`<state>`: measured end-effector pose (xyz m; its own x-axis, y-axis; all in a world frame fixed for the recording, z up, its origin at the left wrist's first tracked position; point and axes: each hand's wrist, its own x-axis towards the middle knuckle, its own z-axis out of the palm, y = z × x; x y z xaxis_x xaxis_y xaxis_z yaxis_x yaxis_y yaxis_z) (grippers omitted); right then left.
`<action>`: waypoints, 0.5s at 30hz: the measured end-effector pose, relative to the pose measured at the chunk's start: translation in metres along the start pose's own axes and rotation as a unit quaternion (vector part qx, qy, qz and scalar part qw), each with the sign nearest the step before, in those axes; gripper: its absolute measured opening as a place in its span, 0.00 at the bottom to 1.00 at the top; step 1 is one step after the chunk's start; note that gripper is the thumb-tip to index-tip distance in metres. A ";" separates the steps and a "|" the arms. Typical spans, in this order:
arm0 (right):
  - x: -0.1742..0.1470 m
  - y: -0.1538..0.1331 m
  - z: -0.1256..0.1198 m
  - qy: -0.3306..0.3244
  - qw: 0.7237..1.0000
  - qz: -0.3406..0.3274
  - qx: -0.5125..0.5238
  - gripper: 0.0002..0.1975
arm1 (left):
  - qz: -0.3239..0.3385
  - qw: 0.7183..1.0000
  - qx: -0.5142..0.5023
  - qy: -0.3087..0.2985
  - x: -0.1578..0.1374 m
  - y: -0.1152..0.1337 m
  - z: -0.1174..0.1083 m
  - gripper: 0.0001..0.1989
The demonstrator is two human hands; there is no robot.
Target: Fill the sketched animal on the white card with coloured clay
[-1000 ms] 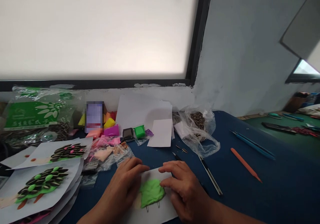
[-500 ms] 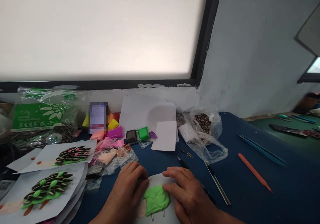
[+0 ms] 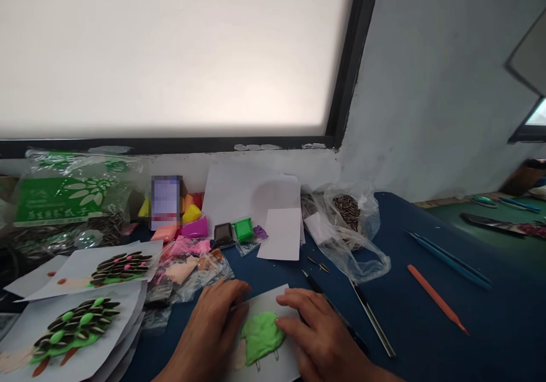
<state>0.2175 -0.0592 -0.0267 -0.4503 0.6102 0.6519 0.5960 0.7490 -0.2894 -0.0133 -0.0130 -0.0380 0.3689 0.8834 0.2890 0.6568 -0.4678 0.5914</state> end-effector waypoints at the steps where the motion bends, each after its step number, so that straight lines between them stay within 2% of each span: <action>1: 0.000 0.000 0.000 -0.041 0.999 0.002 -0.009 0.18 | 0.010 1.000 0.000 0.003 0.000 0.000 0.001 0.08; 2: 0.001 0.000 0.001 -0.053 0.998 -0.001 -0.017 0.18 | 0.021 1.000 0.001 0.003 0.000 0.000 0.001 0.09; 3: 0.001 -0.001 0.001 -0.042 0.999 -0.001 -0.024 0.18 | 0.030 1.000 0.001 0.002 0.000 0.001 0.001 0.10; 4: 0.002 -0.001 0.002 -0.004 0.999 -0.007 -0.031 0.17 | 0.037 0.999 0.002 0.000 0.000 0.001 0.001 0.12; 5: 0.002 -0.001 0.002 0.001 0.999 -0.015 -0.037 0.17 | 0.043 0.999 0.003 -0.002 0.000 0.002 0.000 0.12; 12: 0.006 -0.005 -0.002 -0.066 0.994 -0.014 -0.080 0.10 | 0.067 0.998 0.009 0.005 0.000 0.001 0.000 0.14; 15: 0.005 -0.004 0.000 -0.050 0.996 -0.009 -0.074 0.11 | 0.071 0.997 0.007 0.004 0.000 0.000 0.000 0.15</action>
<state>0.2129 -0.0592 -0.0219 -0.5213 0.6252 0.5808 0.6756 0.7182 -0.1667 -0.0134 -0.0127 -0.0386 0.4530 0.8088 0.3749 0.6082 -0.5879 0.5334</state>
